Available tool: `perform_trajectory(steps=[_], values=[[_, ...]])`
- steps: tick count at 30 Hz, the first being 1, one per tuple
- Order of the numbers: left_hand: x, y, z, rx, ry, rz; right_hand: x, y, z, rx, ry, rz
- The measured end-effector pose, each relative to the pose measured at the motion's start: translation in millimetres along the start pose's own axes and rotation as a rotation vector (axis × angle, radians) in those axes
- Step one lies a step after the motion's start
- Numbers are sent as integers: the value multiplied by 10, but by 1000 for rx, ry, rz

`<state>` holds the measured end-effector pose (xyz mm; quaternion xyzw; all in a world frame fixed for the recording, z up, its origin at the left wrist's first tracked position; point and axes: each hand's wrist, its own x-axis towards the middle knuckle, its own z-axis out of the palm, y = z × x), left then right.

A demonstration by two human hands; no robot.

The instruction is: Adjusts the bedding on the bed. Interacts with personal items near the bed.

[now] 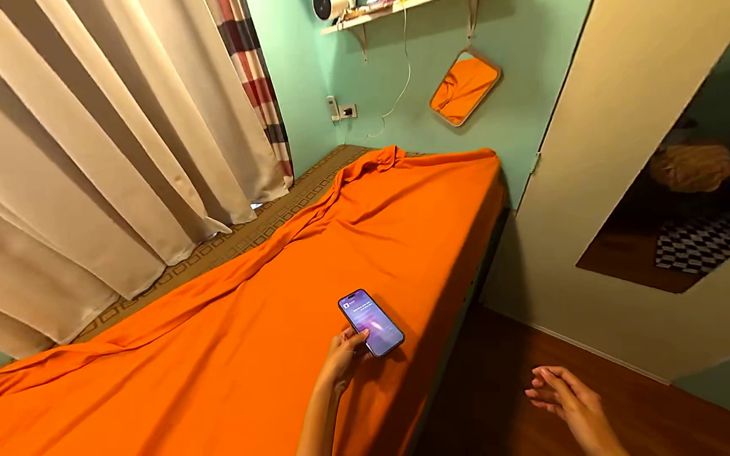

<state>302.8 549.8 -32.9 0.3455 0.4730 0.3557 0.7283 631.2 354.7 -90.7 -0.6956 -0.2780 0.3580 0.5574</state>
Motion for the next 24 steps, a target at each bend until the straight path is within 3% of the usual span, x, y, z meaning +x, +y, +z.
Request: perform_trajectory(steps=[6,10,13,17,20,24], values=[[502,-74,174,63,116,-95,1267,-163,-377,-93,-64,-87],[602,-40,142,91,103,-157,2383,-624,-83,-221,-226,-306],[565,222,69,445,130,-213,2970,-1201,573,-415,-430,-584],[496,702,-296,1026,547,-162,3511,-1641,1830,-722,-827,-877],[440,666,-901,1334,867,-162,3714,-1604,2757,-1005,-988,-931],[457,439,-1615,1314,969,-449,3898,-1400,3502,-1203,-982,-844]])
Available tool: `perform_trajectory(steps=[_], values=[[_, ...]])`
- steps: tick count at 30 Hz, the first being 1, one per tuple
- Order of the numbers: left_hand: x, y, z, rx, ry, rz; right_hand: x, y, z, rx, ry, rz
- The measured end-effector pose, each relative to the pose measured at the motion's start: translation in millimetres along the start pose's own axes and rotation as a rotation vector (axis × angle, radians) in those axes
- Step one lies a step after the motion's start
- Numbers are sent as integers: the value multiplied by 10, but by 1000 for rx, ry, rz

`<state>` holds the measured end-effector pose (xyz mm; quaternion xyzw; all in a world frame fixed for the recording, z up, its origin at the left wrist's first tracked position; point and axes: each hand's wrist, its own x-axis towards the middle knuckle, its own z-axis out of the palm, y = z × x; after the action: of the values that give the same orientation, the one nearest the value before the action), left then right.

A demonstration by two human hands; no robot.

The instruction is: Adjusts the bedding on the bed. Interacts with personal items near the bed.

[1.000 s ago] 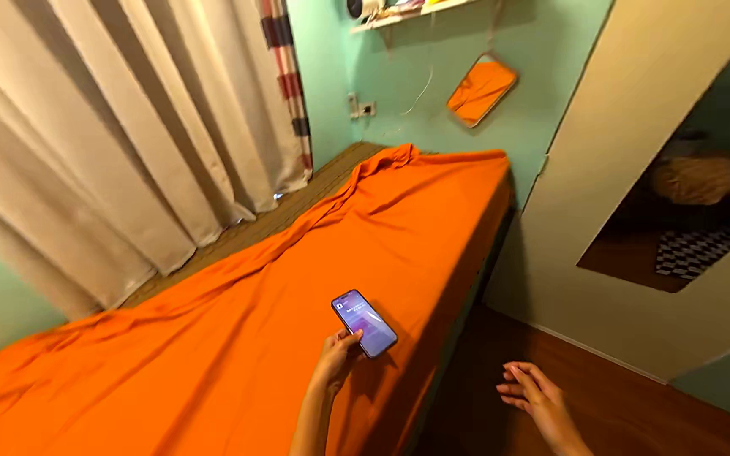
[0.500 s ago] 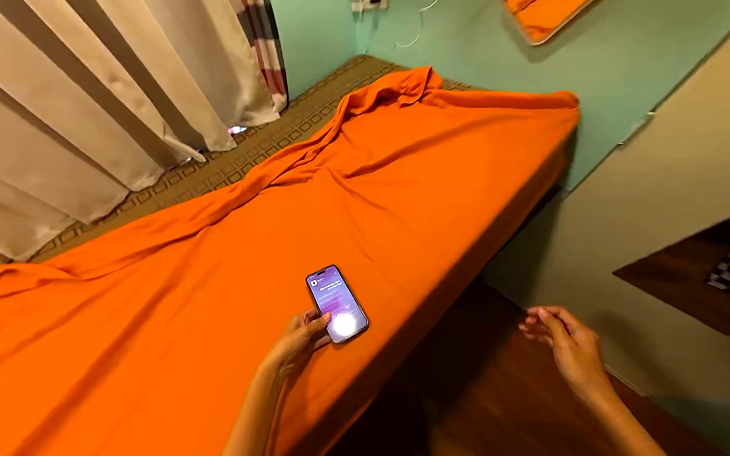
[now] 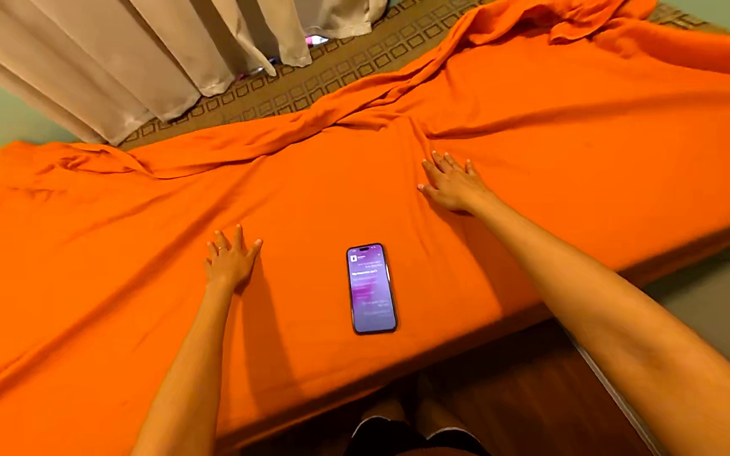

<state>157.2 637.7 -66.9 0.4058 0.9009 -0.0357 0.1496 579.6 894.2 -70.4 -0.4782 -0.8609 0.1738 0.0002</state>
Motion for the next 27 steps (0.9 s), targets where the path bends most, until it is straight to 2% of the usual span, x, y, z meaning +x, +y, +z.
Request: perform_trajectory(steps=[4,10,15,19,24,27], values=[[290,-120,200,-20,46,11,483,134,163,-63,48,4],[529,-76,129,-36,18,13,967,126,132,-97,126,27],[532,-163,261,-51,140,56,1174,99,112,-91,125,84],[353,-289,183,-186,182,157,1465,123,13,-109,134,98],[-199,-898,9,-136,308,277,1487,-67,-60,-51,111,148],[-265,-860,-20,-130,308,355,1416,-192,-241,-24,167,107]])
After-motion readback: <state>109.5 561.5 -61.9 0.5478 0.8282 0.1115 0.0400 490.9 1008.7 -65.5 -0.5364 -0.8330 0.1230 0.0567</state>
